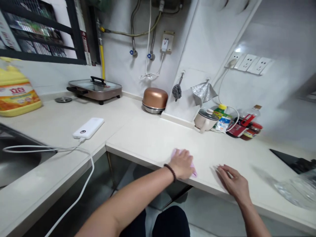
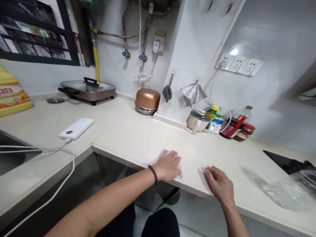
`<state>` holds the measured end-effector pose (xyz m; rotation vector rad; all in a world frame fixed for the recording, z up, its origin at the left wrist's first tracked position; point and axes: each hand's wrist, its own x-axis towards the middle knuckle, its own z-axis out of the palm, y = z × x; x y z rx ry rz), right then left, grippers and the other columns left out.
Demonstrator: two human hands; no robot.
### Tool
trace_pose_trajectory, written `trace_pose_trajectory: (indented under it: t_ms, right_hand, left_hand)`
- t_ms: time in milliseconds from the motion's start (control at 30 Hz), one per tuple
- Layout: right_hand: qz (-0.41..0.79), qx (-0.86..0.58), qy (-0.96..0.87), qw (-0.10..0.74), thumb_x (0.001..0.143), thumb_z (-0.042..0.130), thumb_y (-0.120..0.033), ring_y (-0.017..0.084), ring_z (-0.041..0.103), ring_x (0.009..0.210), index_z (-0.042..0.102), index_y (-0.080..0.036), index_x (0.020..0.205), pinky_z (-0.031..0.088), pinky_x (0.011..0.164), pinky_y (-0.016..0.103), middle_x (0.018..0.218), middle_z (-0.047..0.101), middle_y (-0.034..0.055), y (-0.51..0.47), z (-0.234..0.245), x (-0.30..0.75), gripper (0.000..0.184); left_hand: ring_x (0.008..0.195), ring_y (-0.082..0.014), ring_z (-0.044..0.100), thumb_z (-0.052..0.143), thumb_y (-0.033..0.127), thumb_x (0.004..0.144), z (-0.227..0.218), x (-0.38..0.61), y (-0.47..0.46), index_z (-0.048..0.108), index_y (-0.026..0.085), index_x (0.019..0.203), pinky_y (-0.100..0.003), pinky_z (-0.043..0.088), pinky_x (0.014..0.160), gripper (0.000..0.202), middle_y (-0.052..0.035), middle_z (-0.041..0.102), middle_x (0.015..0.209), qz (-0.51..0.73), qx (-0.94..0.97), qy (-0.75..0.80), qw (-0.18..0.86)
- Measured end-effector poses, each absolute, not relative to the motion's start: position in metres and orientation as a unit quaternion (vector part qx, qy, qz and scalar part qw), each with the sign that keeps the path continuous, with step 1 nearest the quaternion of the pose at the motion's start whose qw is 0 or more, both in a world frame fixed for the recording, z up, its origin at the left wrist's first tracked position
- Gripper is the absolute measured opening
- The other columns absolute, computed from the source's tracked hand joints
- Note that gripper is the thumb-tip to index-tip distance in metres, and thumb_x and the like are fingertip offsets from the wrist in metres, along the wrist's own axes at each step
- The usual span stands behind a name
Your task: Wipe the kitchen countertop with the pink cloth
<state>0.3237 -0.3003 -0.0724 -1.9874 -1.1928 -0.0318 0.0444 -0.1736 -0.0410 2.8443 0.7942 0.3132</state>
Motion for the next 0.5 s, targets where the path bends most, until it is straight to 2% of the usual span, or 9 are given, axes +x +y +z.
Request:
trace_pose_trajectory:
  t_ms: [133, 233, 367, 500]
  right_hand:
    - [-0.03, -0.776, -0.485, 0.403, 0.078, 0.063, -0.063, 0.028, 0.068, 0.109, 0.078, -0.021, 0.098, 0.047, 0.105, 0.04, 0.117, 0.073, 0.0105, -0.301, -0.069, 0.318, 0.049]
    - [-0.048, -0.769, -0.48, 0.419, 0.078, 0.061, -0.063, 0.028, 0.068, 0.108, 0.077, -0.02, 0.097, 0.049, 0.102, 0.039, 0.115, 0.073, 0.0119, -0.303, -0.065, 0.312, 0.05]
    - [-0.049, -0.765, -0.479, 0.428, 0.078, 0.061, -0.062, 0.028, 0.068, 0.107, 0.077, -0.021, 0.094, 0.05, 0.1, 0.04, 0.113, 0.073, 0.0116, -0.304, -0.062, 0.307, 0.048]
    - [-0.056, -0.762, -0.476, 0.435, 0.08, 0.061, -0.06, 0.029, 0.067, 0.109, 0.078, -0.022, 0.093, 0.05, 0.1, 0.042, 0.113, 0.073, 0.0111, -0.305, -0.059, 0.304, 0.044]
  left_hand:
    - [0.149, -0.0292, 0.02, 0.036, 0.058, 0.092, -0.044, 0.12, -0.184, 0.046, 0.019, 0.144, -0.055, 0.017, 0.118, 0.066, -0.0153, 0.034, 0.159, 0.096, 0.969, 0.198, 0.114]
    - [0.148, -0.0277, 0.021, 0.037, 0.057, 0.092, -0.039, 0.139, -0.165, 0.046, 0.022, 0.144, -0.054, 0.017, 0.118, 0.063, -0.0119, 0.033, 0.16, 0.084, 0.97, 0.191, 0.122]
    - [0.14, -0.0301, 0.033, 0.039, 0.052, 0.093, -0.025, 0.112, -0.117, 0.054, 0.026, 0.134, -0.056, 0.024, 0.113, 0.051, -0.0123, 0.047, 0.149, 0.079, 0.96, 0.252, 0.097]
    - [0.133, -0.0326, 0.039, 0.044, 0.057, 0.091, -0.015, 0.04, -0.052, 0.058, 0.023, 0.125, -0.054, 0.032, 0.106, 0.05, -0.015, 0.054, 0.139, 0.073, 0.928, 0.363, 0.049]
